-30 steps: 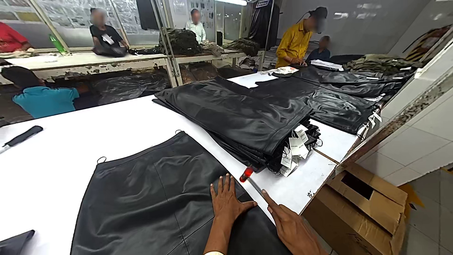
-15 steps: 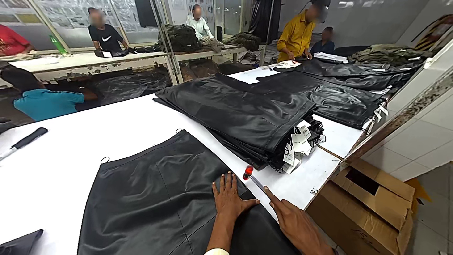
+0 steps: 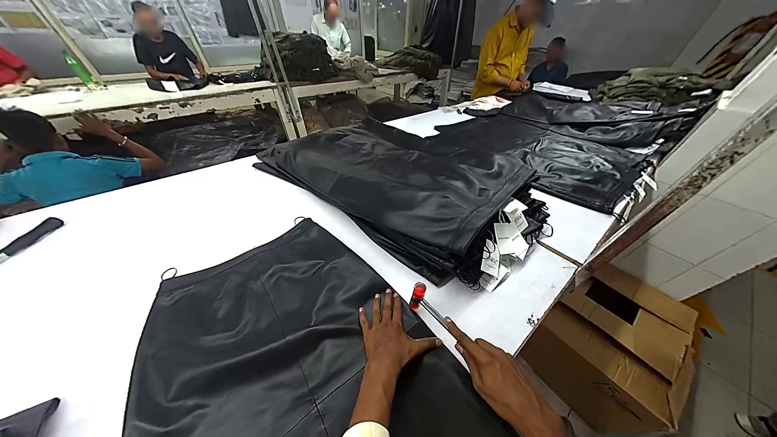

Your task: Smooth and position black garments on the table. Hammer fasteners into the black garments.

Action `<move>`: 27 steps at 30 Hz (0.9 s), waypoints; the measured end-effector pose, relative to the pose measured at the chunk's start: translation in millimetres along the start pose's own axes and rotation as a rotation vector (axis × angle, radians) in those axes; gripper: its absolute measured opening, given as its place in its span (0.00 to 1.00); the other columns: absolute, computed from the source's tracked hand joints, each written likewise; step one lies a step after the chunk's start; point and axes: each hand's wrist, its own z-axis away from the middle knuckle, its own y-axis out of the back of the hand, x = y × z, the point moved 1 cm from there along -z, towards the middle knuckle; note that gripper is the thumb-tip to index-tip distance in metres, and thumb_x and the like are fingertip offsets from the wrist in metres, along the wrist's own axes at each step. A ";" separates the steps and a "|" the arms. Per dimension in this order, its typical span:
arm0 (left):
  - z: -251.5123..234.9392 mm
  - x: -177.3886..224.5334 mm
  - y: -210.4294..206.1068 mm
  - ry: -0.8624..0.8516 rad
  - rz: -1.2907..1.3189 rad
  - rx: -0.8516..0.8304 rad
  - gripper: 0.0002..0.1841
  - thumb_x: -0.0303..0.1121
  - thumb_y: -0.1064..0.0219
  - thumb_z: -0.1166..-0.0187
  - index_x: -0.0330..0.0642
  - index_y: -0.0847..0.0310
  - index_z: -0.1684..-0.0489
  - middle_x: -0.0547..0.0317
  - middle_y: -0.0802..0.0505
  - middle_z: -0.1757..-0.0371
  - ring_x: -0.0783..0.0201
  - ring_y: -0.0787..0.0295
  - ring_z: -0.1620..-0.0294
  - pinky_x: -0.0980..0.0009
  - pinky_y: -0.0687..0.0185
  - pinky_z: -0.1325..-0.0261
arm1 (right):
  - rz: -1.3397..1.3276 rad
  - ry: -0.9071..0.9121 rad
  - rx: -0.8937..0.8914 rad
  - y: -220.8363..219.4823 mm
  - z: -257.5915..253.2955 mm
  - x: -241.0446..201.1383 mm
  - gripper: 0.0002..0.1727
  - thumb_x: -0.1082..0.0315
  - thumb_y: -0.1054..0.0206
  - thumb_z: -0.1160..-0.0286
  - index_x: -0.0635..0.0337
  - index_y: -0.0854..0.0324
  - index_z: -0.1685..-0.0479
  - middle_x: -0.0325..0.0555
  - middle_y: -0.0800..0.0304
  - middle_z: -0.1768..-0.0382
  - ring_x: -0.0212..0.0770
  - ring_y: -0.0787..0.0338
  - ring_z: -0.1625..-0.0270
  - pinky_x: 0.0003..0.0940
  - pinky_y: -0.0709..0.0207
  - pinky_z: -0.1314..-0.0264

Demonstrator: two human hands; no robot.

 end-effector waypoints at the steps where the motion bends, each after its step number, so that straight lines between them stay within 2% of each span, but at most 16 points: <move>1: -0.4 0.1 2.0 0.001 0.003 -0.006 0.79 0.96 0.51 0.62 0.52 0.65 0.02 0.63 0.61 0.01 0.52 0.77 0.02 0.33 0.87 0.10 | -0.018 0.044 0.103 1.8 3.0 -1.0 0.27 0.53 0.56 0.08 0.32 0.32 0.11 0.47 0.15 0.73 0.49 0.14 0.76 0.46 0.20 0.74; 3: -0.1 0.3 3.3 0.009 0.006 -0.028 0.80 0.96 0.50 0.63 0.52 0.65 0.02 0.63 0.62 0.01 0.52 0.77 0.02 0.33 0.86 0.10 | -0.022 0.081 0.167 1.7 14.1 -1.5 0.27 0.54 0.56 0.08 0.35 0.30 0.12 0.45 0.17 0.75 0.46 0.16 0.80 0.43 0.20 0.78; 6: 1.4 0.3 0.9 0.003 -0.005 -0.023 0.80 0.96 0.50 0.64 0.52 0.66 0.02 0.64 0.62 0.01 0.52 0.77 0.02 0.33 0.85 0.10 | 0.012 0.037 0.018 -3.5 26.6 4.2 0.28 0.51 0.57 0.08 0.29 0.34 0.11 0.47 0.17 0.74 0.49 0.16 0.78 0.46 0.21 0.76; 10: 1.3 1.1 3.7 0.016 -0.007 -0.039 0.80 0.96 0.50 0.64 0.52 0.68 0.02 0.63 0.63 0.01 0.52 0.78 0.02 0.33 0.86 0.10 | -0.100 0.091 0.224 8.5 32.4 -3.7 0.27 0.53 0.57 0.06 0.40 0.30 0.12 0.45 0.17 0.72 0.43 0.19 0.80 0.40 0.22 0.80; 12: 1.2 0.2 2.9 0.018 -0.013 -0.037 0.80 0.97 0.51 0.64 0.52 0.68 0.02 0.64 0.63 0.01 0.52 0.78 0.02 0.33 0.85 0.10 | -0.043 0.072 0.152 0.0 35.8 4.1 0.28 0.53 0.57 0.07 0.37 0.32 0.11 0.45 0.17 0.73 0.45 0.17 0.80 0.43 0.22 0.80; 14: 0.7 0.7 1.0 0.009 -0.019 -0.029 0.81 0.97 0.51 0.64 0.51 0.68 0.02 0.64 0.63 0.01 0.52 0.77 0.02 0.33 0.86 0.10 | -0.021 0.036 0.049 -3.9 36.2 16.3 0.28 0.52 0.57 0.07 0.32 0.34 0.10 0.47 0.16 0.74 0.48 0.16 0.78 0.46 0.20 0.76; 18: -1.3 0.9 1.5 0.021 -0.004 -0.035 0.80 0.97 0.51 0.64 0.52 0.67 0.02 0.64 0.63 0.01 0.52 0.77 0.02 0.33 0.85 0.10 | -0.138 0.085 0.245 10.7 35.9 8.3 0.27 0.56 0.55 0.07 0.44 0.29 0.13 0.45 0.15 0.72 0.42 0.17 0.78 0.40 0.21 0.77; 20: -0.3 0.6 0.0 0.024 -0.015 -0.040 0.80 0.97 0.51 0.64 0.53 0.68 0.02 0.64 0.64 0.01 0.52 0.78 0.02 0.33 0.85 0.10 | -0.053 0.070 0.158 1.0 37.6 11.6 0.27 0.54 0.56 0.08 0.38 0.30 0.12 0.46 0.16 0.74 0.46 0.16 0.79 0.43 0.20 0.78; 22: 0.1 1.1 0.2 0.015 -0.017 -0.039 0.80 0.97 0.51 0.64 0.52 0.69 0.02 0.63 0.64 0.01 0.51 0.79 0.02 0.33 0.87 0.10 | -0.023 0.028 0.051 -4.3 36.8 18.5 0.28 0.53 0.56 0.08 0.34 0.33 0.11 0.47 0.16 0.74 0.49 0.15 0.77 0.47 0.19 0.75; 25: -1.0 1.4 2.7 0.018 -0.014 -0.052 0.80 0.97 0.52 0.63 0.52 0.70 0.02 0.63 0.64 0.02 0.51 0.80 0.02 0.32 0.88 0.11 | -0.118 0.042 0.176 7.7 40.4 12.0 0.27 0.57 0.54 0.07 0.43 0.30 0.12 0.47 0.13 0.70 0.46 0.15 0.76 0.44 0.19 0.74; 27: -0.8 1.3 2.7 0.024 -0.008 -0.049 0.80 0.97 0.51 0.64 0.53 0.70 0.02 0.64 0.64 0.01 0.52 0.79 0.02 0.33 0.86 0.10 | -0.108 0.053 0.154 7.2 46.7 10.4 0.27 0.57 0.54 0.08 0.42 0.30 0.12 0.48 0.14 0.70 0.46 0.15 0.77 0.44 0.20 0.76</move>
